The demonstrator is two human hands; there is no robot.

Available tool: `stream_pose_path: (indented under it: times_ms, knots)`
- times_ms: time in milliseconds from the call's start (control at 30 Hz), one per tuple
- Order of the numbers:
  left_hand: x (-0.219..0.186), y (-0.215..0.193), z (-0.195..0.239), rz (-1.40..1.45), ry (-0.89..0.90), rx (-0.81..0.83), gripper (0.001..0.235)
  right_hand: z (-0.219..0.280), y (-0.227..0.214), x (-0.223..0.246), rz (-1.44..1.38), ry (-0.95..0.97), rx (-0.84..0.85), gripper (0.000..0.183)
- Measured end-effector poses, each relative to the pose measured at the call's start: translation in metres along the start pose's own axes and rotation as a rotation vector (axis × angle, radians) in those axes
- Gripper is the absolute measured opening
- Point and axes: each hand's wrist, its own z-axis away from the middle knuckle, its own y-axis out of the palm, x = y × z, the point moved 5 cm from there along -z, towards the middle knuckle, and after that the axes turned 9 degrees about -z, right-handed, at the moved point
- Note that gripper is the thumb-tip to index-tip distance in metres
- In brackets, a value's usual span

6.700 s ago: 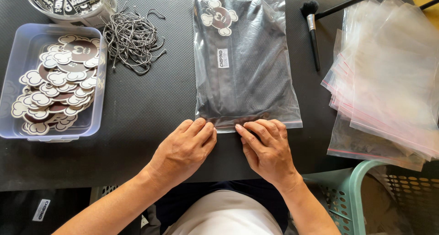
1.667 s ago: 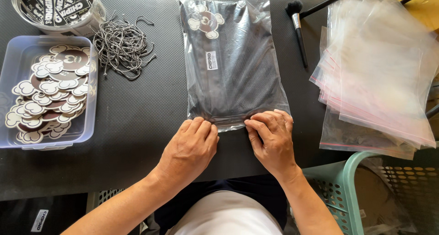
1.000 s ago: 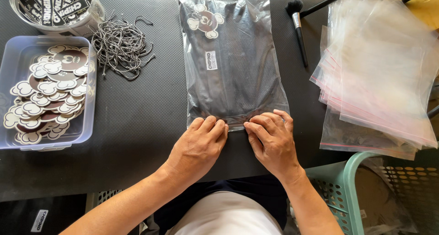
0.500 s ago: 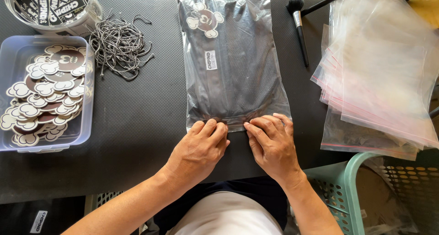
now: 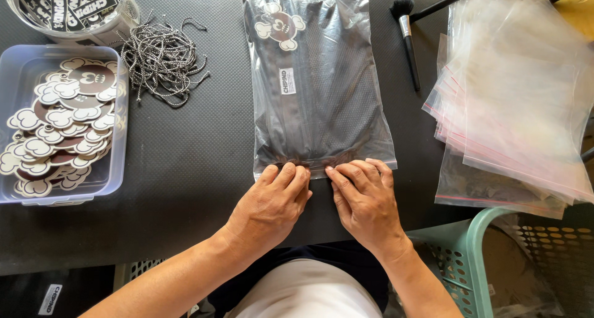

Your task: The person places a black pouch into a clear ziplock bag, seals it, and then adds a small rectangular sticker to the outside of the bag. The person then picks up a brush and wipes the surface of the sealed bag.

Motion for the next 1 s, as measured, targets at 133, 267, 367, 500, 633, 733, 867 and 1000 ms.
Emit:
stream_pose_path:
  times_ms: [133,267,367,500,633,733,867,1000]
  knots:
    - [-0.004,-0.002,-0.002,-0.117,-0.005,-0.027,0.023,-0.004,-0.001,0.01,0.062,-0.009,0.016,0.028]
    - [-0.005,0.004,0.002,-0.072,0.003,0.015,0.028,-0.006,0.0,0.013,0.057,0.014,-0.008,0.023]
    - [-0.004,0.005,0.007,-0.16,0.047,0.145,0.032,-0.009,-0.003,0.022,0.109,0.043,0.053,0.023]
    - [-0.004,0.01,0.011,-0.237,0.099,0.293,0.04,-0.009,-0.002,0.024,0.185,0.087,0.116,0.025]
    - [-0.004,0.011,0.012,-0.207,0.092,0.3,0.04,-0.009,-0.002,0.027,0.148,0.098,0.119,0.025]
    - [-0.004,0.011,0.013,-0.212,0.085,0.305,0.042,-0.008,0.001,0.029,0.125,0.113,0.133,0.027]
    - [-0.004,0.009,0.012,-0.185,0.076,0.281,0.039,-0.01,0.001,0.028,0.182,0.133,0.152,0.026]
    - [-0.001,0.002,0.006,-0.162,0.039,0.213,0.031,-0.012,0.003,0.032,0.084,0.101,0.149,0.028]
